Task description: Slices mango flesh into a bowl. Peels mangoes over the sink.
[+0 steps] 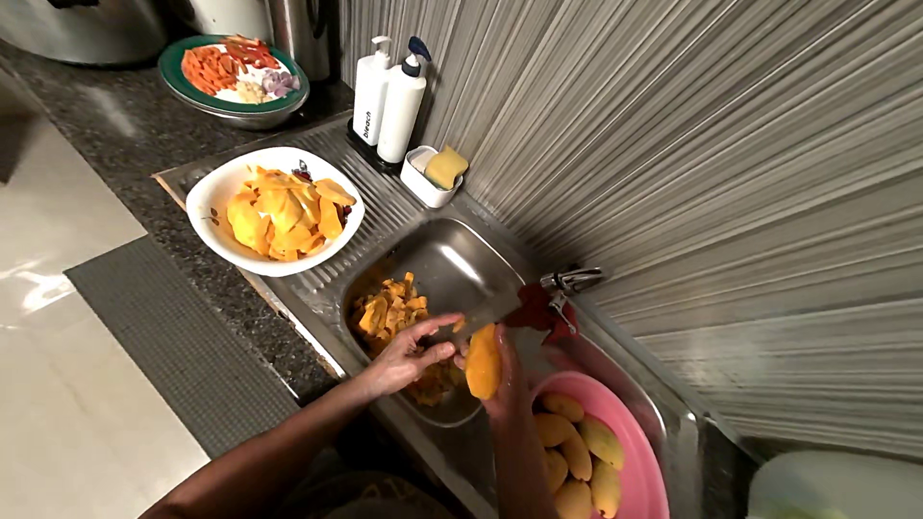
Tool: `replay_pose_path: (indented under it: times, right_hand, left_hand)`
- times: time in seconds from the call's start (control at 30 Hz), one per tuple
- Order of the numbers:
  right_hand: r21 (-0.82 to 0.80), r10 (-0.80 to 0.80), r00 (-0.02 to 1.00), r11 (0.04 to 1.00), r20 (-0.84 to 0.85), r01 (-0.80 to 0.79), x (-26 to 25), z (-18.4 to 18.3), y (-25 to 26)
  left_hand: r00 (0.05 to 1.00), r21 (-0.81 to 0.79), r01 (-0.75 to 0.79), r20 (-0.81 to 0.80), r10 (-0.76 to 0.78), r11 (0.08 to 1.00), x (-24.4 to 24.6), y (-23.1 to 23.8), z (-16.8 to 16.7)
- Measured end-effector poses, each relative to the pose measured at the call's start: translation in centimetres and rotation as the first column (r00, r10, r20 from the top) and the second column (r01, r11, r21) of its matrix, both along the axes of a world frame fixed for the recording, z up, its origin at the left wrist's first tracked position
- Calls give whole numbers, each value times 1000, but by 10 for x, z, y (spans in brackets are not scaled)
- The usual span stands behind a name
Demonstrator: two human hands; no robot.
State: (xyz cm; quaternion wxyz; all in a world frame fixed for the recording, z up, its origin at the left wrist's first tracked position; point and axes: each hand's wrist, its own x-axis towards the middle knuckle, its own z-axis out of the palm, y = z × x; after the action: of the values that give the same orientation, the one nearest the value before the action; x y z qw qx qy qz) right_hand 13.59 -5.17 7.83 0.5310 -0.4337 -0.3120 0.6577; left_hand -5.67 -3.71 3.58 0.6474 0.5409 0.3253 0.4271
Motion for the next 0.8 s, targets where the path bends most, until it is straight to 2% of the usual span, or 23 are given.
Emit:
replay_pose_path:
  times: [0.07, 0.13, 0.17, 0.23, 0.27, 0.33, 0.4, 0.5, 0.7, 0.8]
  right_hand:
    - [-9, 68, 991, 998, -117, -69, 5, 2, 1]
    - [-17, 79, 984, 996, -160, -83, 9, 3, 3]
    - [-26, 56, 989, 998, -134, -60, 9, 3, 3]
    - [-31, -31, 999, 999, 32, 32, 6, 2, 3]
    - [12, -75, 988, 997, 134, 74, 4, 1, 4]
    - [194, -108, 957, 979, 269, 56, 3, -4, 8]
    - [282, -144, 914, 959, 378, 35, 4, -5, 10]
    - [333, -178, 883, 943, 434, 27, 3, -2, 9]
    - [384, -171, 895, 923, 412, 0, 4, -4, 4]
    - [292, -160, 908, 955, 386, 44, 1, -2, 2]
  left_hand:
    - [997, -89, -70, -34, 67, 994, -9, 9, -6]
    - [992, -118, -67, -113, 54, 991, -17, 13, -7]
    - [987, -104, -41, -159, 24, 994, -18, 11, -5]
    - [970, 10, 29, -240, -26, 1000, -14, -2, 4]
    - [965, 82, 69, -257, -46, 994, -12, -8, 7]
    - [965, 246, 118, -256, -53, 962, -4, -20, 12]
    - [958, 326, 152, -279, -58, 933, 2, -27, 15]
    - [954, 367, 145, -298, -32, 919, 4, -27, 13]
    - [964, 368, 99, -265, 2, 924, 5, -18, 11]
    - [967, 346, 67, -252, 24, 936, 4, -13, 11]
